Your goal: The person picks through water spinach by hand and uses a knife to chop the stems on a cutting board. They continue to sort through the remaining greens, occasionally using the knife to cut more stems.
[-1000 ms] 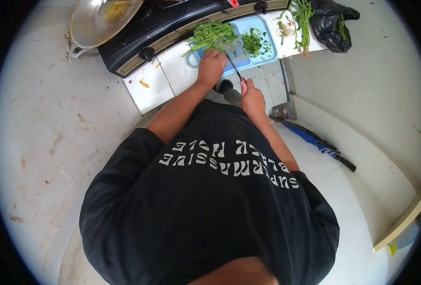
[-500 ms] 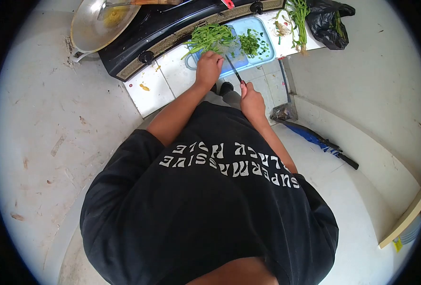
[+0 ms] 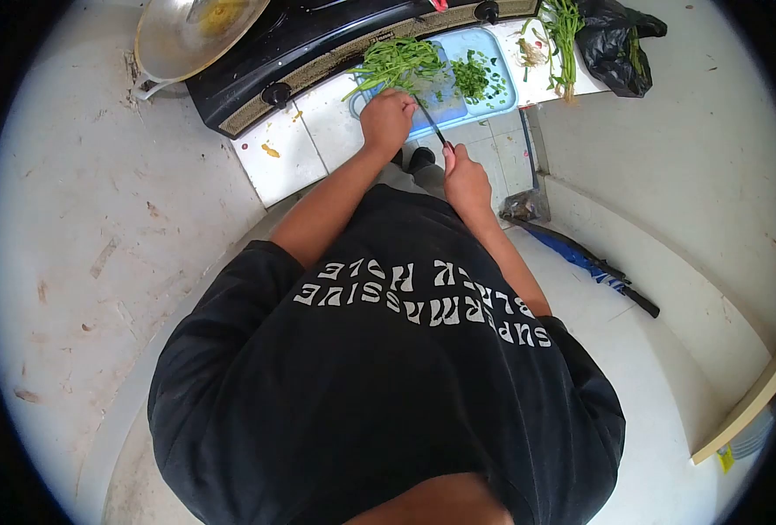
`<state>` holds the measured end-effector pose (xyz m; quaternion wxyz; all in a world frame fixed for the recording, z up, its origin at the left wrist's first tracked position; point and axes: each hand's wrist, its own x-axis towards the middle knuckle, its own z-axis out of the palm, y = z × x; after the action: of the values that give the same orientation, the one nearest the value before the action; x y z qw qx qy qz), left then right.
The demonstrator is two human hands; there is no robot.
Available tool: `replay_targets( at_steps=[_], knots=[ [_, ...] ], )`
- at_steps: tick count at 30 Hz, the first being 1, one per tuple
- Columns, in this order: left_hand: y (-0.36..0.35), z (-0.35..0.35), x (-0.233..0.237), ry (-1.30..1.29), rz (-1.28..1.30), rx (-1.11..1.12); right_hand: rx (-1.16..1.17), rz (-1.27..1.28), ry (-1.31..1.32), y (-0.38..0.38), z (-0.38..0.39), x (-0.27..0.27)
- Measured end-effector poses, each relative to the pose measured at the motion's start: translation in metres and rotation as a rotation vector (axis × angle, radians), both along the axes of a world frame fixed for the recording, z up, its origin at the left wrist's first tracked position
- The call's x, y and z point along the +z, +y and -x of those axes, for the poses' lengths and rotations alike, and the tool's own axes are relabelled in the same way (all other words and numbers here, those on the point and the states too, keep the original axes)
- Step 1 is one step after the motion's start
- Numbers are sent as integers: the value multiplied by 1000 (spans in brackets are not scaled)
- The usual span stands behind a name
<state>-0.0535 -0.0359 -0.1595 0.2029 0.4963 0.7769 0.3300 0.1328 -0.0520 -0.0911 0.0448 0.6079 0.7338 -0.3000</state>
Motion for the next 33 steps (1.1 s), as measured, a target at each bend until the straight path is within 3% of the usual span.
replay_targets(
  at_steps=[4, 7, 12, 27, 33],
  knots=[
    [8, 11, 5, -150, 203, 82, 9, -31, -2, 9, 5, 3],
    [9, 14, 7, -103, 134, 83, 22, -21, -23, 6, -2, 6],
    [4, 17, 14, 20, 287, 74, 0, 13, -58, 4, -7, 7],
    [-9, 28, -13, 6, 28, -52, 34, -1, 49, 4, -9, 3],
    [-12, 26, -7, -6, 62, -28, 13, -34, 58, -1, -8, -4]
  ],
)
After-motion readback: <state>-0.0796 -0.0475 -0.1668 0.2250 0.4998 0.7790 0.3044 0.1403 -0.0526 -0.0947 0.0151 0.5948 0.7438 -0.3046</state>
